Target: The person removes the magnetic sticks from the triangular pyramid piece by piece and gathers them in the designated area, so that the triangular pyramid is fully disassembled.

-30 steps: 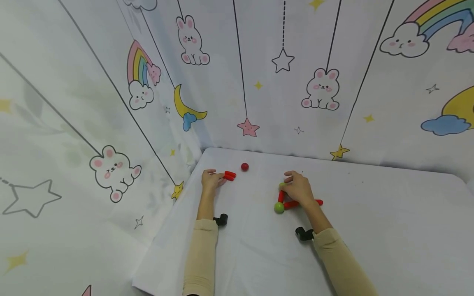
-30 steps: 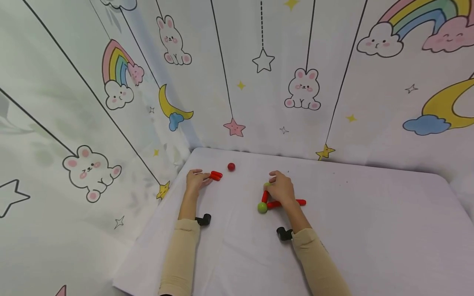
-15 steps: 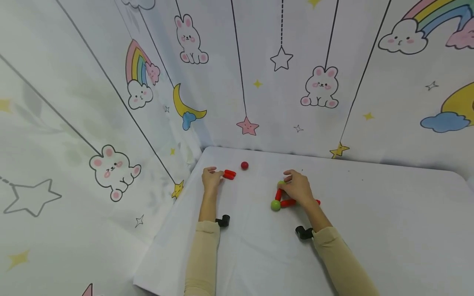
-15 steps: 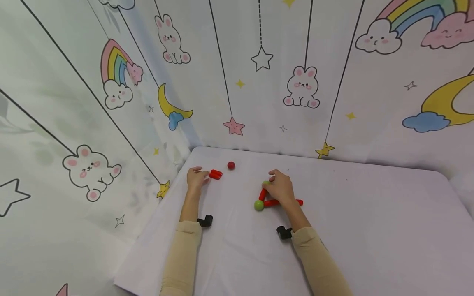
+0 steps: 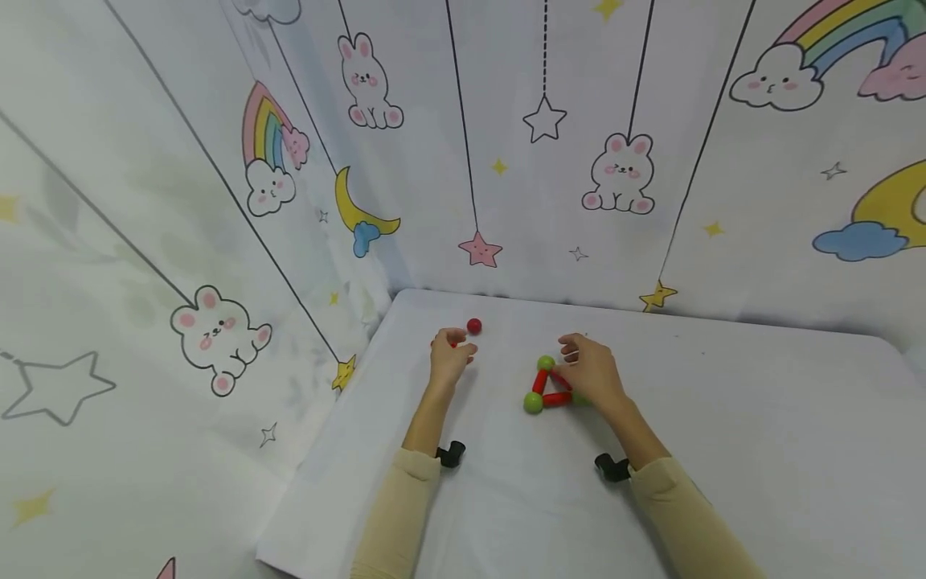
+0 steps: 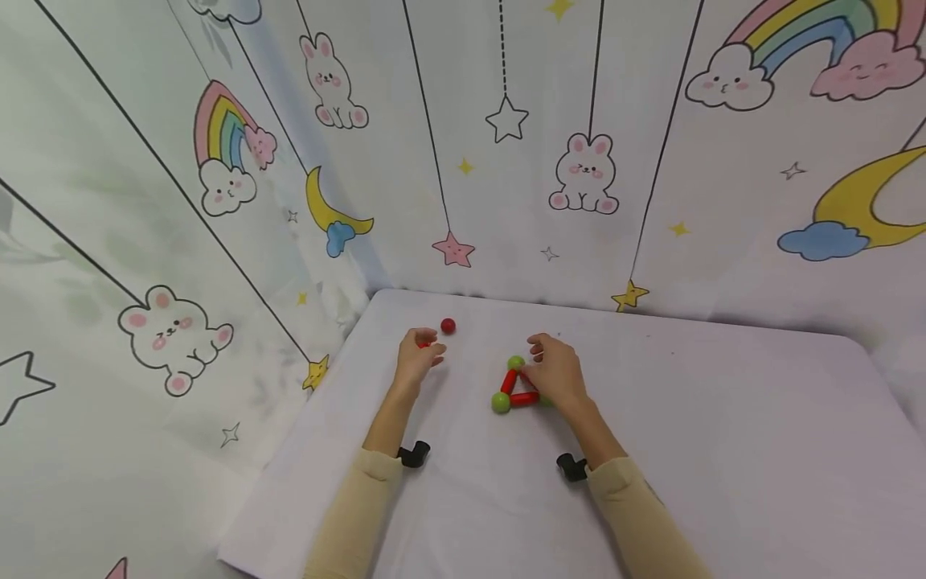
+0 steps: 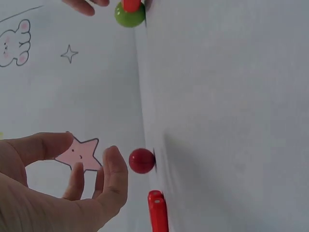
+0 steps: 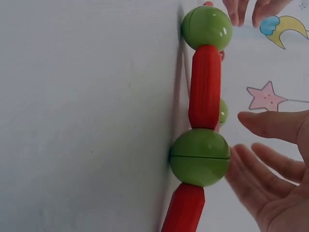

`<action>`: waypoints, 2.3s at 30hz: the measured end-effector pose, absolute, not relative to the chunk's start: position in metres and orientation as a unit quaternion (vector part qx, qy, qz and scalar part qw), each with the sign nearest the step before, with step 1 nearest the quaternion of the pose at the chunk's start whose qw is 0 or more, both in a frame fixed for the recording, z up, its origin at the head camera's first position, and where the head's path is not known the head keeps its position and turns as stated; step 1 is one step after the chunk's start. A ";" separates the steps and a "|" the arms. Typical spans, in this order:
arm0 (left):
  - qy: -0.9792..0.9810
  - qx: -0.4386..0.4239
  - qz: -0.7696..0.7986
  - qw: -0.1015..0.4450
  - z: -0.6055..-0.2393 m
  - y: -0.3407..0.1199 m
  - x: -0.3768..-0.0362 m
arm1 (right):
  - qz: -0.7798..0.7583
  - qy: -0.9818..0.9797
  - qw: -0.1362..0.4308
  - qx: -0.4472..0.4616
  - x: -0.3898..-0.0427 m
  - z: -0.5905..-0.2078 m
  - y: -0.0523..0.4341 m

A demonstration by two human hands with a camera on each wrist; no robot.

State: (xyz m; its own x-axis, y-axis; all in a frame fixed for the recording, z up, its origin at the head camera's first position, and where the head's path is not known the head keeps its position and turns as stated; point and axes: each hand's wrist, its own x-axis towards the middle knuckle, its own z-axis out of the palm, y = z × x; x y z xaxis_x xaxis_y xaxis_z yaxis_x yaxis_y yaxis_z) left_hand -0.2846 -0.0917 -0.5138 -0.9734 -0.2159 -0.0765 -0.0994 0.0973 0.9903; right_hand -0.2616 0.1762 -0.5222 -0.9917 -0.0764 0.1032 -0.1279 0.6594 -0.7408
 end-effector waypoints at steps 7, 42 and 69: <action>-0.728 0.094 -0.679 0.018 -0.512 -0.076 -0.271 | 0.481 -0.872 0.009 0.094 -0.247 -0.519 0.175; -0.790 -0.005 -0.606 -0.092 -0.534 -0.026 -0.241 | 0.367 -0.898 0.049 0.239 -0.238 -0.540 0.155; -0.758 -0.005 -0.647 -0.080 -0.541 -0.032 -0.242 | 0.468 -0.840 0.018 0.275 -0.240 -0.545 0.161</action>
